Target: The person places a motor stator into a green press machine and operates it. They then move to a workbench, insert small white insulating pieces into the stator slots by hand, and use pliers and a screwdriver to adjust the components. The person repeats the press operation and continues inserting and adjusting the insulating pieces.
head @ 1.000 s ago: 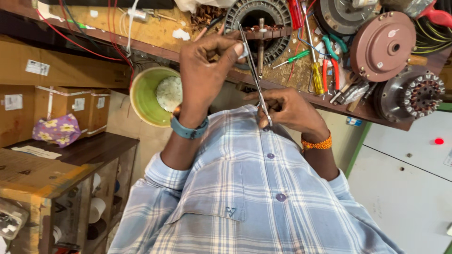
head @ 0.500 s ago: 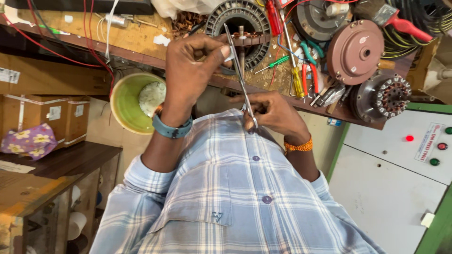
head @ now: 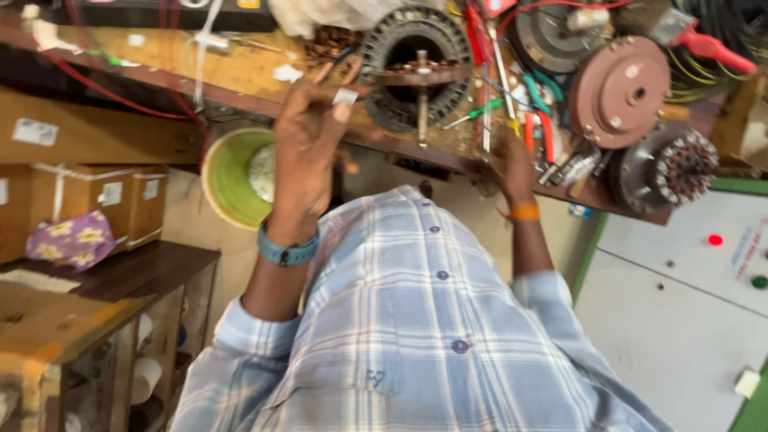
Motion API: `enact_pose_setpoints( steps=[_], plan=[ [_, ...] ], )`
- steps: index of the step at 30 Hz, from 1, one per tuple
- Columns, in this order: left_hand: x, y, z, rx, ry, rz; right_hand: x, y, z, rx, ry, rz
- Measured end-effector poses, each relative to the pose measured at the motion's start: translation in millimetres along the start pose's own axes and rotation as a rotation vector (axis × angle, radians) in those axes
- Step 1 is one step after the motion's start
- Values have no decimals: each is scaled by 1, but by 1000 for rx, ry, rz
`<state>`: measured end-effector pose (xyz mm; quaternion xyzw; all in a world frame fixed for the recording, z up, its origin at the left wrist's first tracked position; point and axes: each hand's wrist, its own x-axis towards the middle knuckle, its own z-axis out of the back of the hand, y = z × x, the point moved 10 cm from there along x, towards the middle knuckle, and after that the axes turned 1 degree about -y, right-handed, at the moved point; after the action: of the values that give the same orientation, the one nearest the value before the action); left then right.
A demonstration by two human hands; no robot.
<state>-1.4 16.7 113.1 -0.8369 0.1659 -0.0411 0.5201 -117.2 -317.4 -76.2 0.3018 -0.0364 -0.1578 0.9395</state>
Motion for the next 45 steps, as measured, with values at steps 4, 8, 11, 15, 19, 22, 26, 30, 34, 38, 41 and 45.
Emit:
enact_pose_setpoints(
  steps=[4, 8, 11, 15, 19, 22, 26, 30, 34, 38, 41, 45],
  plan=[
    [-15, 12, -6, 138, 19, 27, 45, 3, 2, -90, 190, -117],
    [-28, 17, -33, 348, 87, 52, 14, 84, 78, 576, -30, -167],
    [-33, 19, -55, 491, 155, 21, -32, 181, 92, 893, 163, 93],
    [-34, 18, -69, 529, 225, -46, -52, 247, 118, 474, -127, 461],
    [-34, 17, -69, 524, 239, -86, -49, 250, 109, 400, -177, 443],
    [-36, 42, -57, 438, 161, 165, -56, 247, 107, 400, -195, 456],
    [-40, 48, -58, 368, 146, 175, -62, 246, 106, 389, -225, 505],
    [-41, 48, -59, 314, 98, 163, -63, 252, 116, 368, -325, 595],
    [-39, 19, -69, 466, 141, -115, -52, 244, 115, 497, -220, 468],
    [-40, -3, -73, 763, 162, -352, -36, 213, 81, 764, 12, 56],
    [-46, -13, -79, 945, 172, -557, -33, 211, 56, 1071, 97, -19],
    [-33, 8, -64, 637, 121, -303, -34, 208, 37, 1255, 67, -51]
  ],
)
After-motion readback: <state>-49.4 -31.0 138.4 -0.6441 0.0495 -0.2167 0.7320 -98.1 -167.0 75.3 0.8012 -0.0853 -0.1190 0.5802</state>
